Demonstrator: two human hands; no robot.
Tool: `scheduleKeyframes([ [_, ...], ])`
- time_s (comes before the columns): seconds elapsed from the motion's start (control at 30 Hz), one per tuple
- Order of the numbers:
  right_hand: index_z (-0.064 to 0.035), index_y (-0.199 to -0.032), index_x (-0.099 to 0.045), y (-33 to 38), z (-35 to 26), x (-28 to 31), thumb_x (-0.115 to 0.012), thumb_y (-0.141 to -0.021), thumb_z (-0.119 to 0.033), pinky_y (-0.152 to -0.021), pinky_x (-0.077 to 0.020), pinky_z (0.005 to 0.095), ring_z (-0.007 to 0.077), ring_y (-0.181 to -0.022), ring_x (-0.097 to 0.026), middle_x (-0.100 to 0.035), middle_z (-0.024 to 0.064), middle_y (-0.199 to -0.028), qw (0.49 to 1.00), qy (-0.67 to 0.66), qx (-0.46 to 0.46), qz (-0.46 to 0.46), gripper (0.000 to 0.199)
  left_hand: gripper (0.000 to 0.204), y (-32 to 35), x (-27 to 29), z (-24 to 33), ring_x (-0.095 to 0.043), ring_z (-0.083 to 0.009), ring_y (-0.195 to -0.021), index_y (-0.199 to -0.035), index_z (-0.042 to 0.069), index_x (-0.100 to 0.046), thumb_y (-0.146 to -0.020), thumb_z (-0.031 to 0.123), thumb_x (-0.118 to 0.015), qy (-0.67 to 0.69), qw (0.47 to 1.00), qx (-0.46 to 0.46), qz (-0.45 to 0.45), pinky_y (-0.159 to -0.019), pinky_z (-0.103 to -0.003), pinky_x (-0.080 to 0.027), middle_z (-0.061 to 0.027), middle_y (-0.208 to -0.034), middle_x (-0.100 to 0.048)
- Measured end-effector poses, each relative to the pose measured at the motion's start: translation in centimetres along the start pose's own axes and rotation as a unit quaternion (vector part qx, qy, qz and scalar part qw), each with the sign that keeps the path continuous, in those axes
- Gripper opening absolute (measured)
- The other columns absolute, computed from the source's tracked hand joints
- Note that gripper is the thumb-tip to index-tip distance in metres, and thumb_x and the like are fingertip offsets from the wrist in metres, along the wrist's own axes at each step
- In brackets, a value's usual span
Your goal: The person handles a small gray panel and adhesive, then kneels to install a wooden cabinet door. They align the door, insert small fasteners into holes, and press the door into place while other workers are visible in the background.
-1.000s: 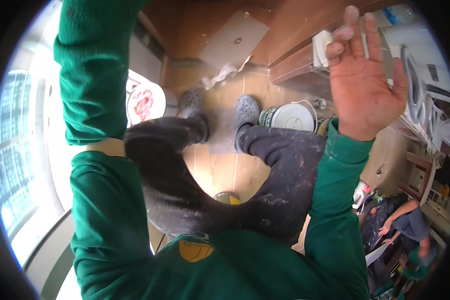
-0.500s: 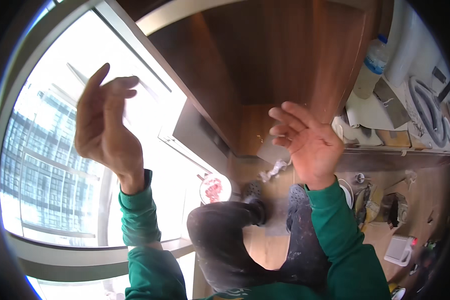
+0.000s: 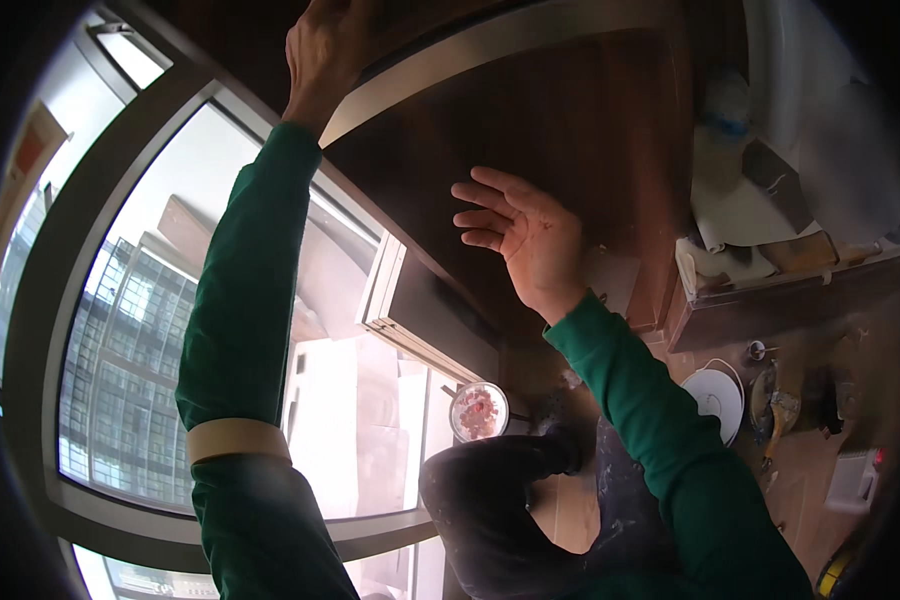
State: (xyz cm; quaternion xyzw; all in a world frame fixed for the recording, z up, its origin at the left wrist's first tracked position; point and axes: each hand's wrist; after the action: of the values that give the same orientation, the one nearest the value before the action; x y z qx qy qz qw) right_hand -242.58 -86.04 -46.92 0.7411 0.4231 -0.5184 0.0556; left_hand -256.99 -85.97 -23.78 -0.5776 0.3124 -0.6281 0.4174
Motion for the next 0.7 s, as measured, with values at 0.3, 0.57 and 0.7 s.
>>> scheduleKeyframes([
  [0.3,0.0015,-0.136,-0.049,-6.0,5.2,6.2,-0.048,-0.091,-0.024,-0.090,-0.0501,0.0388,0.0256,-0.105,-0.063,-0.059,0.0204,-0.127,0.983,-0.148,0.110,-0.002,0.051,0.046,-1.1,-5.6,-3.3,-0.068,-0.0210,-0.084,-0.109,-0.002,-0.066,-0.100,0.039,-0.047,0.129,0.985,-0.112,-0.030,-0.073,-0.030,-0.053,-0.0148,-0.091,-0.070],
  [0.57,-0.0043,-0.133,-0.054,-9.8,11.9,3.8,-0.055,-0.090,-0.024,-0.091,-0.0511,0.0428,0.0262,-0.109,-0.062,-0.059,0.0177,-0.128,0.975,-0.186,0.101,-0.074,0.047,0.073,-3.7,-1.6,-5.8,-0.060,-0.0408,-0.112,-0.140,-0.002,-0.040,-0.086,0.040,-0.067,-0.291,0.837,-0.461,-0.042,-0.097,-0.051,-0.048,-0.0241,-0.125,-0.058],
  [0.7,-0.0110,-0.131,-0.058,-11.8,13.1,1.9,-0.059,-0.090,-0.024,-0.094,-0.0506,0.0441,0.0284,-0.110,-0.062,-0.059,0.0145,-0.130,0.963,-0.238,0.087,-0.088,0.042,0.089,-4.7,-0.2,-5.9,-0.062,-0.0406,-0.108,-0.142,0.001,-0.036,-0.077,0.049,-0.074,-0.388,0.722,-0.571,-0.041,-0.094,-0.051,-0.051,-0.0232,-0.126,-0.057],
])
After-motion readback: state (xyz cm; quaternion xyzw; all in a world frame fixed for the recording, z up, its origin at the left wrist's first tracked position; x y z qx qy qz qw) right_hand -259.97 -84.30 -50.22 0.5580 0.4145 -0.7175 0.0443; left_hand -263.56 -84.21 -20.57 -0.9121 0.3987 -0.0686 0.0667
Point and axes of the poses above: each hand's wrist, its own y-axis away from the middle knuckle, its own x-axis out of the back of the hand, z = x × y
